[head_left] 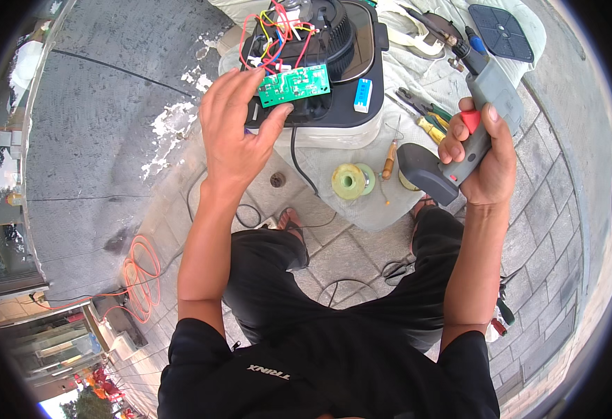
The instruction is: The person solders a green circuit board using a soldering iron and solder wire. They repeatedly apply solder to various points on the board while holding it in one hand and the iron in the other.
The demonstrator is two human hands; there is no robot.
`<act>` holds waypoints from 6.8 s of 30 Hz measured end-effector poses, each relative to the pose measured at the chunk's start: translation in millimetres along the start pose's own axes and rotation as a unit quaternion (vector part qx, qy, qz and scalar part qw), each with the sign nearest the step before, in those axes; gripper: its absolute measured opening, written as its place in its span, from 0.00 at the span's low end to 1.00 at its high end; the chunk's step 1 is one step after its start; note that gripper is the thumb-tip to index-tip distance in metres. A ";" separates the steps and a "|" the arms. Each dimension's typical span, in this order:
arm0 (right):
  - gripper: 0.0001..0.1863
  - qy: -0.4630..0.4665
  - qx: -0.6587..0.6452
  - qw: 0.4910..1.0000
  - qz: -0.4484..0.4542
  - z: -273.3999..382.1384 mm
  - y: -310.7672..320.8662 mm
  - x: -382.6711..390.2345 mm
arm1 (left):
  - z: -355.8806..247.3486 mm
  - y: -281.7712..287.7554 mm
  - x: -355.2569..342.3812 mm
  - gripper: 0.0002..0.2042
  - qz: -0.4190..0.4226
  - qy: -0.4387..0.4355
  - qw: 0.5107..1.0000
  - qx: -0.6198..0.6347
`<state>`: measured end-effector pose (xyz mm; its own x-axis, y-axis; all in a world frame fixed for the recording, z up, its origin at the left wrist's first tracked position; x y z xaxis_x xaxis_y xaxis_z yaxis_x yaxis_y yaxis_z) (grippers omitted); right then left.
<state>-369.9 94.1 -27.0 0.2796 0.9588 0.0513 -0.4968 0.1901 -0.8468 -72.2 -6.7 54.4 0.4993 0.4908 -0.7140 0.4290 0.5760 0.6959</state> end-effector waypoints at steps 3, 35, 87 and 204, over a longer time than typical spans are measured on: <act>0.23 -0.006 -0.010 1.000 0.007 -1.0 -0.2 -0.6 | 0.6 -0.2 1.0 0.28 0.000 0.003 1.000 0.003; 0.24 0.003 -0.015 1.000 -0.006 2.7 0.7 2.2 | 3.9 -0.3 2.0 0.27 -0.002 0.029 0.999 0.030; 0.20 0.041 -0.047 0.996 0.059 23.7 13.3 4.3 | -106.5 -51.0 206.1 0.20 0.319 0.307 0.848 0.292; 0.22 -0.035 0.158 0.986 0.031 -65.1 -26.6 15.3 | 3.2 8.9 36.1 0.18 -0.213 0.358 0.817 0.400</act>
<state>-299.0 89.9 -38.2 0.1887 0.9807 0.0514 -0.7458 0.1772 -0.6421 -47.9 14.1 35.1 -0.2684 0.7783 -0.5676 0.9463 0.3234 -0.0041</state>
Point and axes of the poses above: each hand's wrist, its own x-axis away from the middle knuckle, its own y-axis out of the back of the hand, z = x × y, the point moved 7 cm from there along -x, towards the middle knuckle, and after that the axes turned 14 degrees about -x, right-handed, at the moved point
